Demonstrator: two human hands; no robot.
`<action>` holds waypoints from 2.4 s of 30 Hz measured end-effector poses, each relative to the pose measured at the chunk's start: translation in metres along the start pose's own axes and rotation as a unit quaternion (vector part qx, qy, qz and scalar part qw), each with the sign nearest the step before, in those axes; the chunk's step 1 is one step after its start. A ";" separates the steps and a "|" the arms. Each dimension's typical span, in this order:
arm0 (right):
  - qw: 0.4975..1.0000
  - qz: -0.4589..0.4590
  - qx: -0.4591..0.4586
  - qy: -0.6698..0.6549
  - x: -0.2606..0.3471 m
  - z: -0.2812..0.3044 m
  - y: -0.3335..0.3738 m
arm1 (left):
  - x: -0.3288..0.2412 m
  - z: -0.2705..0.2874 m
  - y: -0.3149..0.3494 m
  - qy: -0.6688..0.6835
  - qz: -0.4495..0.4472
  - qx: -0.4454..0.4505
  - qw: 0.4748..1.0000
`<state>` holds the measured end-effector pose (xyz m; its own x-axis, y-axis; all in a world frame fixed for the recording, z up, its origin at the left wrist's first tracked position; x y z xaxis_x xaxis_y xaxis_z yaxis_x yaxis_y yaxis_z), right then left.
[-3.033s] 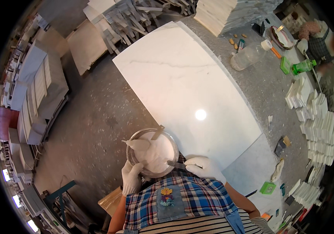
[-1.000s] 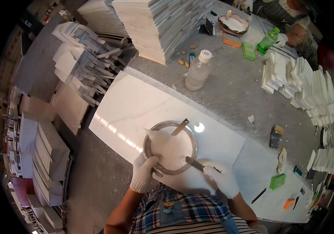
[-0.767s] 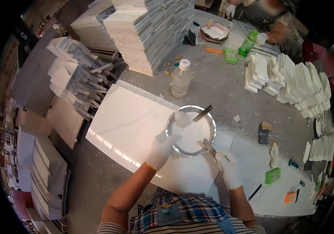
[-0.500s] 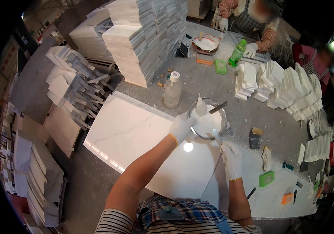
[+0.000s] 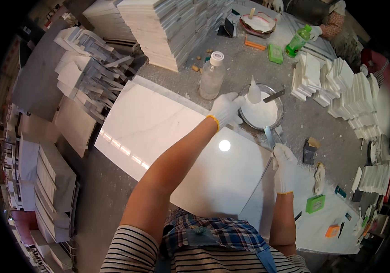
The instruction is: The person applies a white paste into a crack on a large white rectangular slab using a small metal spatula. They repeatedly scoop the paste from a metal bowl and spread it along the seam, smoothing the surface with the tool.
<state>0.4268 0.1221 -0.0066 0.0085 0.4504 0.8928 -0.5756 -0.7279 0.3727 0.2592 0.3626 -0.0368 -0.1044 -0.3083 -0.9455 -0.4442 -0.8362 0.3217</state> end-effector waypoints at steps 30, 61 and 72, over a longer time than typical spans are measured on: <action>0.999 0.004 0.027 0.030 0.015 -0.045 0.050 | 0.046 0.059 0.199 -0.575 -0.145 -0.062 0.803; 0.993 0.062 0.075 0.068 0.019 -0.065 0.062 | 0.105 0.222 0.260 -0.570 -0.059 -0.365 0.734; 0.983 0.089 0.130 0.091 0.022 -0.077 0.084 | 0.083 0.208 0.322 -0.570 -0.066 -0.245 0.782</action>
<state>0.3162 0.1107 0.0247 -0.2344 0.3714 0.8984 -0.3263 -0.9006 0.2871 -0.0776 0.1623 -0.0224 -0.9351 0.1662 -0.3130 -0.1531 -0.9860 -0.0663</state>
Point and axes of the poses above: each hand's wrist, its own y-axis away from the middle knuckle, its own z-axis out of the back of the hand, x = y × z, the point moved 2 cm from there along -y, towards the middle knuckle, and after that the axes turned 14 degrees about y, right-handed, at the moved point
